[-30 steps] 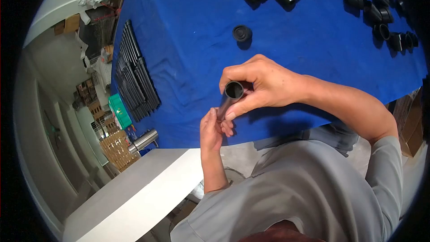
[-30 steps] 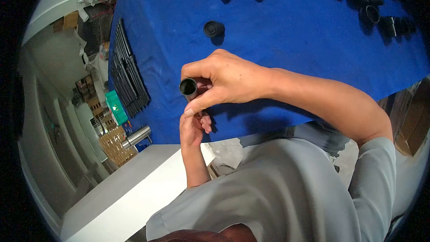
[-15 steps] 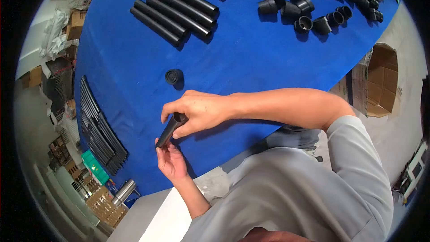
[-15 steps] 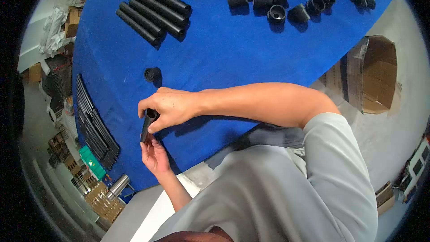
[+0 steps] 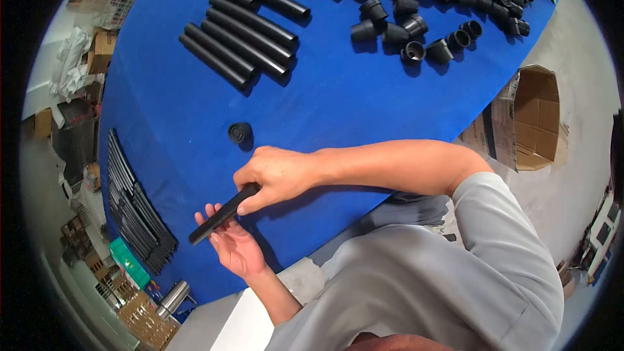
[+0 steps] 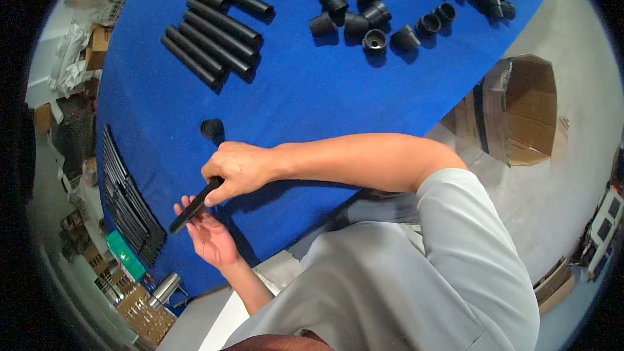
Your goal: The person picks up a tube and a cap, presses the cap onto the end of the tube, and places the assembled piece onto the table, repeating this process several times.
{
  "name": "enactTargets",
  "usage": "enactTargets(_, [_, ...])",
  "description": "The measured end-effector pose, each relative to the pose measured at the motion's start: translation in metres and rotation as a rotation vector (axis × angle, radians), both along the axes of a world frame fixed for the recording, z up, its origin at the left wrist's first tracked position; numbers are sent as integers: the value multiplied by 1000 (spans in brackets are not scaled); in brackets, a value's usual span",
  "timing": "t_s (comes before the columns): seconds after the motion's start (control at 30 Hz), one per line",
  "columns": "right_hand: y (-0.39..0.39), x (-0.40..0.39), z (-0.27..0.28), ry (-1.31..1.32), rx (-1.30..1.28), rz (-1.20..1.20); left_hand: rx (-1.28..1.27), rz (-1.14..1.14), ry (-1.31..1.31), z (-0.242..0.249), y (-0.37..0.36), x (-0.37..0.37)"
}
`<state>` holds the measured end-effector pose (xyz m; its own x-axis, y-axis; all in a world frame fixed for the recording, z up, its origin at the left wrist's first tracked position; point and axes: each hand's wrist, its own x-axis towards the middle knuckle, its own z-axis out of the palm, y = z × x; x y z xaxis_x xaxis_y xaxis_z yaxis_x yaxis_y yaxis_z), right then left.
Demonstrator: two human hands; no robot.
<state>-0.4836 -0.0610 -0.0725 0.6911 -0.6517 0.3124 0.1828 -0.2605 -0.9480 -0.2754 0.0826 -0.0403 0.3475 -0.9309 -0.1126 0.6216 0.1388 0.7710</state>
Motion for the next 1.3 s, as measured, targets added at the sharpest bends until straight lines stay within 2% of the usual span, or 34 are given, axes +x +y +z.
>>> enactTargets(0.03, [2, 1, 0, -14, -19, 11, -1, -25, -122, 6, -4, -8])
enactTargets(0.13, [4, -4, 8, 109, -56, 160, 38, -59, -246, 27, -15, -23])
enactTargets(0.17, [8, 2, 1, 109, -115, 169, 107, 29, -366, 33, -21, -34])
enactTargets(0.27, [12, 2, 5, 48, -25, 233, 135, -75, -462, 32, -16, -21])
enactTargets(0.3, [7, 0, 8, 102, 17, 271, 221, 8, -546, 35, -19, -30])
enactTargets(0.43, [-2, 0, 6, -45, 262, 162, 336, -214, -626, 32, -8, -15])
enactTargets(0.53, [-4, 1, 8, -62, 292, 123, 399, -382, -701, 27, -2, -21])
enactTargets(0.63, [-5, 0, 7, -89, 390, 226, 401, -472, -642, 25, -1, -26])
enactTargets(0.73, [-4, 0, 7, -77, 406, 162, 459, -496, -627, 27, 4, -19])
enactTargets(0.83, [-7, -3, 11, -33, 522, 58, 496, -529, -444, 28, 14, 10])
enactTargets(0.87, [-9, -6, 13, -83, 694, 102, 438, -378, -305, 20, 24, 27])
enactTargets(0.93, [-10, -5, 14, -178, 771, 75, 308, -80, -35, 4, 39, 52])
enactTargets(0.97, [-11, -2, 9, -187, 788, 82, 127, -133, 42, 3, 44, 55])
enactTargets(1.07, [-8, -1, 10, -199, 726, 112, 57, -18, 136, 5, 30, 31])
enactTargets(1.17, [-9, -5, 13, -167, 642, 212, 69, 44, 59, -21, 29, 44])
enactTargets(1.3, [-9, -10, 18, -185, 585, 356, 183, 75, -51, -11, 24, 35])
